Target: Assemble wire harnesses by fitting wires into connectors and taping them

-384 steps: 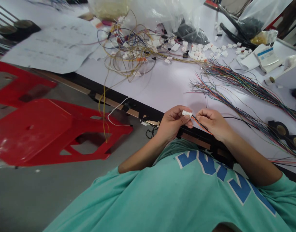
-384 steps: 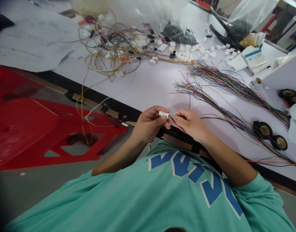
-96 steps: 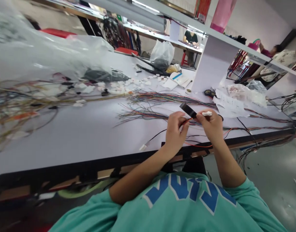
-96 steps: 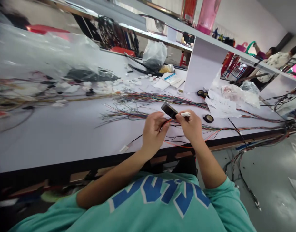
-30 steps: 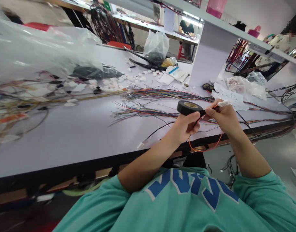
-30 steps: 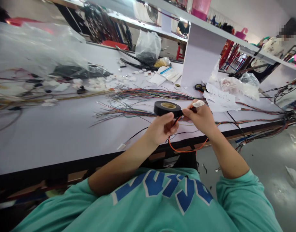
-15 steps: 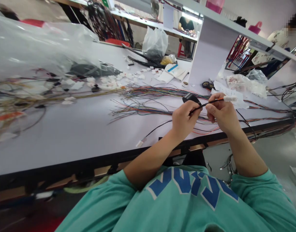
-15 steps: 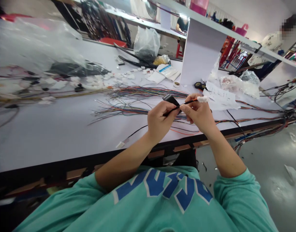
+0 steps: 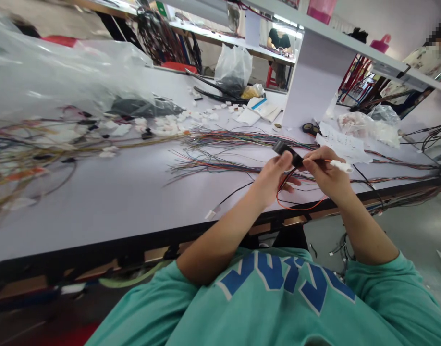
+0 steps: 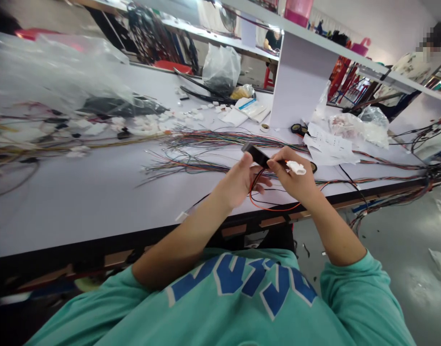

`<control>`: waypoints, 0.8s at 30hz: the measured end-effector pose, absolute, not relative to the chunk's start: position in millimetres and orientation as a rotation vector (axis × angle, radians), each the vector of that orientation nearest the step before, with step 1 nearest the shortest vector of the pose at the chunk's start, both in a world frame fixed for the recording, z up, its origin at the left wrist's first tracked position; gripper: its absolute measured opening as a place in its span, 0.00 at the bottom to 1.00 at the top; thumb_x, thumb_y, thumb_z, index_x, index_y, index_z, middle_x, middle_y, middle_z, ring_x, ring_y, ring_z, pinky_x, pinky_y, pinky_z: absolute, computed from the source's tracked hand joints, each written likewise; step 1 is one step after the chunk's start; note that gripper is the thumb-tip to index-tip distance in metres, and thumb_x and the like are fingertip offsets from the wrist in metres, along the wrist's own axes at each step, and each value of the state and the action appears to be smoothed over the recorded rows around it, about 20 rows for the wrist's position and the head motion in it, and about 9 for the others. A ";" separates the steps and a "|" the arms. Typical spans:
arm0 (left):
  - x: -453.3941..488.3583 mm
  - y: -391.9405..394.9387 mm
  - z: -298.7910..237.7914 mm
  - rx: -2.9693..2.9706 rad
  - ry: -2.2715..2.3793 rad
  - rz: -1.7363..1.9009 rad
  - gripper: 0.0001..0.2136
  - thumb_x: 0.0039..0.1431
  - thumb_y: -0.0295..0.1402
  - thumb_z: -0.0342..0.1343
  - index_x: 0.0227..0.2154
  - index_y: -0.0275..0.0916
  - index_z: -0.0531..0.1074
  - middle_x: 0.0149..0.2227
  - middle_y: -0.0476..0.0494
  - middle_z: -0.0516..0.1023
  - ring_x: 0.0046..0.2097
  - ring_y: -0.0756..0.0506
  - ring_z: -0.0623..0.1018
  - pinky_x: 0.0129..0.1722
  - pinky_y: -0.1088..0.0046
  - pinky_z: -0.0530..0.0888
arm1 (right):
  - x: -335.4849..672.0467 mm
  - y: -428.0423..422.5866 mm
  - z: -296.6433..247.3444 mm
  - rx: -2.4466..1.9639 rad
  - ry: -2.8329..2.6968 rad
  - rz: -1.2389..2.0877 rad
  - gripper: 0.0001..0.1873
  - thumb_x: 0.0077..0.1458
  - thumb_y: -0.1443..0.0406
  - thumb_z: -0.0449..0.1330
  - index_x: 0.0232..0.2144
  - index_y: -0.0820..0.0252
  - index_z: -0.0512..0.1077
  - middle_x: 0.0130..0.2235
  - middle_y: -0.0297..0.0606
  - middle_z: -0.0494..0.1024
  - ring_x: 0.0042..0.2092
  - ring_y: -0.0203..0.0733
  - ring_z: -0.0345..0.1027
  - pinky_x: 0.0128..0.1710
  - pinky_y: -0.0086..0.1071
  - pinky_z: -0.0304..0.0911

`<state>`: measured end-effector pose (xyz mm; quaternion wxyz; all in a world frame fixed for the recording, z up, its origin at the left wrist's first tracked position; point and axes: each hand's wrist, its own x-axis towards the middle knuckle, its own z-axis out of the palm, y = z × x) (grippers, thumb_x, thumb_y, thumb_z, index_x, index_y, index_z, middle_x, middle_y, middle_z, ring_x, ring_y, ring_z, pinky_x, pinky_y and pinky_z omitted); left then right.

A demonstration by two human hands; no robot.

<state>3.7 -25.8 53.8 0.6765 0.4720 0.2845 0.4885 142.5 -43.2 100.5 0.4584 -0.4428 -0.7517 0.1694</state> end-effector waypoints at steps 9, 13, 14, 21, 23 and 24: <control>6.3 -37.1 40.1 1.339 0.748 1.565 0.30 0.36 0.52 0.61 0.39 0.41 0.59 0.37 0.43 0.70 0.33 0.47 0.74 0.27 0.73 0.70 | 145.8 -33.0 93.5 -1.290 -1.588 0.606 0.15 0.45 0.57 0.59 0.19 0.58 0.60 0.17 0.28 0.67 0.20 0.31 0.64 0.21 0.27 0.60; 2.6 -50.7 20.7 1.860 0.609 1.620 0.36 0.31 0.46 0.67 0.44 0.42 0.55 0.48 0.36 0.65 0.45 0.43 0.71 0.38 0.67 0.72 | 152.8 -29.6 99.9 -1.343 -1.707 0.604 0.13 0.46 0.59 0.58 0.17 0.59 0.61 0.15 0.28 0.67 0.19 0.30 0.61 0.21 0.26 0.56; -0.1 -51.3 20.4 1.936 0.573 1.479 0.37 0.31 0.46 0.66 0.45 0.42 0.56 0.48 0.37 0.65 0.42 0.45 0.72 0.34 0.69 0.72 | 153.1 -30.2 103.5 -1.336 -1.776 0.600 0.13 0.45 0.59 0.58 0.17 0.59 0.62 0.16 0.29 0.67 0.19 0.30 0.61 0.22 0.27 0.56; -11.8 -36.1 59.4 1.974 1.318 1.402 0.04 0.50 0.33 0.55 0.27 0.40 0.66 0.27 0.50 0.69 0.28 0.50 0.69 0.27 0.75 0.62 | 126.7 -24.0 122.2 -1.083 -2.155 0.377 0.10 0.46 0.61 0.59 0.19 0.58 0.65 0.24 0.32 0.71 0.28 0.35 0.64 0.32 0.31 0.60; -18.0 -32.8 69.5 2.003 1.453 1.417 0.05 0.50 0.32 0.54 0.22 0.40 0.66 0.23 0.50 0.68 0.27 0.49 0.68 0.25 0.74 0.59 | 113.5 -19.3 121.4 -1.049 -2.137 0.296 0.09 0.46 0.62 0.59 0.19 0.58 0.66 0.26 0.34 0.71 0.31 0.36 0.64 0.33 0.32 0.60; -22.1 -31.8 72.9 2.002 1.495 1.407 0.06 0.50 0.33 0.54 0.21 0.40 0.66 0.22 0.50 0.68 0.26 0.49 0.67 0.25 0.74 0.58 | 107.2 -17.7 119.8 -1.065 -2.111 0.271 0.08 0.46 0.63 0.59 0.20 0.58 0.67 0.27 0.34 0.71 0.31 0.36 0.64 0.33 0.32 0.60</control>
